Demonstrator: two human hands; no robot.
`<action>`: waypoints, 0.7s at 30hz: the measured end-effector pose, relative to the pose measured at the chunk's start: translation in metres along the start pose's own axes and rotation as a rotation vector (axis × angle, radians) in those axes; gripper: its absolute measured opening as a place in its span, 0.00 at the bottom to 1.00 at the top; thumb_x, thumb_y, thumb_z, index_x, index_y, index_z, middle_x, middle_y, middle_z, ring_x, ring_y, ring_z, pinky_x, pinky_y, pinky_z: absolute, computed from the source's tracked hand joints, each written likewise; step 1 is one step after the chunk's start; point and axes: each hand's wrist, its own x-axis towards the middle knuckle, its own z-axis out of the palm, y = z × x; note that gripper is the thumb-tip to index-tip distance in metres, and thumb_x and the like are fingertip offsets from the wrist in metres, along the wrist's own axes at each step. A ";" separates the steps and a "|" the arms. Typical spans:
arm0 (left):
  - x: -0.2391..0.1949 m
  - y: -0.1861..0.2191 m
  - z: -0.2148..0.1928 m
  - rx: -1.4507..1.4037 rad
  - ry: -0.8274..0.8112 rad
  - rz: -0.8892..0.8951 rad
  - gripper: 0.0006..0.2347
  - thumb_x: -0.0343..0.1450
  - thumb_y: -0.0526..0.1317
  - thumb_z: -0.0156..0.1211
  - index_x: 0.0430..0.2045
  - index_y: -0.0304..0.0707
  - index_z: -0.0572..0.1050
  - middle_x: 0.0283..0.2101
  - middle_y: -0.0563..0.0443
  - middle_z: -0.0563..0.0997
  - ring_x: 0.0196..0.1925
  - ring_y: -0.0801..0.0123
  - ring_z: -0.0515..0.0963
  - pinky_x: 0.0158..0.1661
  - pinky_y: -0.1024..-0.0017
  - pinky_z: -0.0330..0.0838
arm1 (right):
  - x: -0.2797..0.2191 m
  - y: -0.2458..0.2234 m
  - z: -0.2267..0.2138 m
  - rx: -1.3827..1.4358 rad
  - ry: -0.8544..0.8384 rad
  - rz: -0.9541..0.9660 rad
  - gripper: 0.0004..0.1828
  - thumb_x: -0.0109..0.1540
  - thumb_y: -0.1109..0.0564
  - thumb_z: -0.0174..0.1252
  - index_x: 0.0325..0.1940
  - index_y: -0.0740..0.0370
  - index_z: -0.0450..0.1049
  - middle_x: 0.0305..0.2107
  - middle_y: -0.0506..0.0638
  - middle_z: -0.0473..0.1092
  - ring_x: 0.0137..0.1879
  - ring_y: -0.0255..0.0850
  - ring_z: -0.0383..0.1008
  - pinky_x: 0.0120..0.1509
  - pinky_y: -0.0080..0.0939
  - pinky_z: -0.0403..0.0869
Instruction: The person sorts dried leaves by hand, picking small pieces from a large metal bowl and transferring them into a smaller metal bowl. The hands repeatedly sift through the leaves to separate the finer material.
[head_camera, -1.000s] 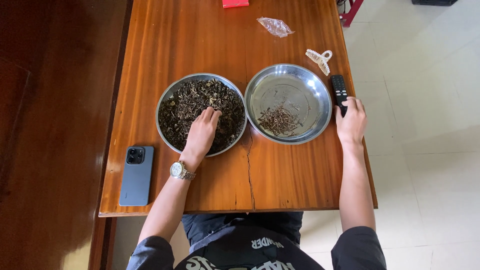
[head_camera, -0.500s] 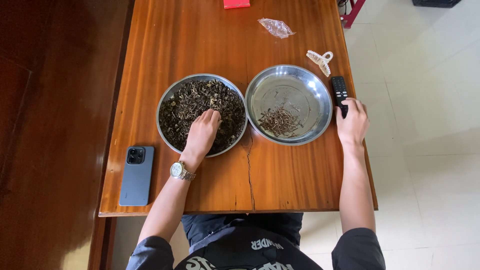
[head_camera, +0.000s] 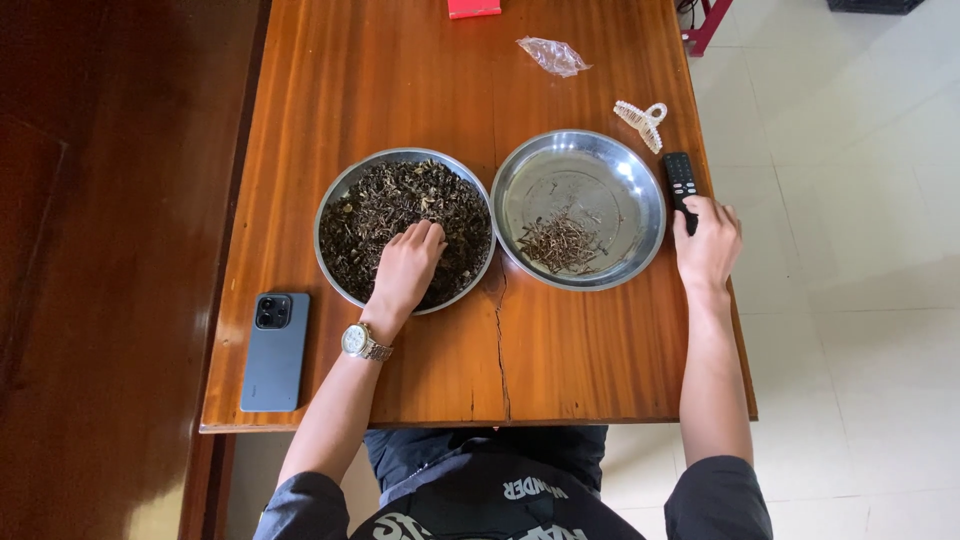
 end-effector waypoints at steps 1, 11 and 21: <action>0.000 0.000 0.000 0.000 0.000 0.002 0.08 0.73 0.44 0.61 0.33 0.46 0.67 0.30 0.59 0.69 0.35 0.68 0.77 0.34 0.74 0.73 | 0.000 -0.001 -0.001 -0.001 0.000 0.002 0.15 0.59 0.57 0.75 0.46 0.47 0.78 0.36 0.38 0.76 0.46 0.37 0.77 0.52 0.39 0.77; 0.002 0.001 -0.006 -0.035 0.005 -0.014 0.04 0.76 0.40 0.58 0.36 0.45 0.69 0.33 0.56 0.71 0.36 0.66 0.79 0.34 0.73 0.74 | 0.003 -0.006 -0.005 0.007 0.043 -0.030 0.13 0.61 0.56 0.73 0.46 0.46 0.77 0.35 0.38 0.77 0.43 0.39 0.76 0.52 0.40 0.71; 0.001 0.001 -0.005 -0.049 -0.005 -0.012 0.03 0.75 0.37 0.58 0.38 0.45 0.70 0.36 0.56 0.71 0.38 0.67 0.79 0.35 0.73 0.74 | 0.010 -0.018 -0.018 0.022 0.073 -0.054 0.15 0.61 0.57 0.72 0.49 0.51 0.77 0.40 0.44 0.77 0.48 0.42 0.75 0.53 0.43 0.69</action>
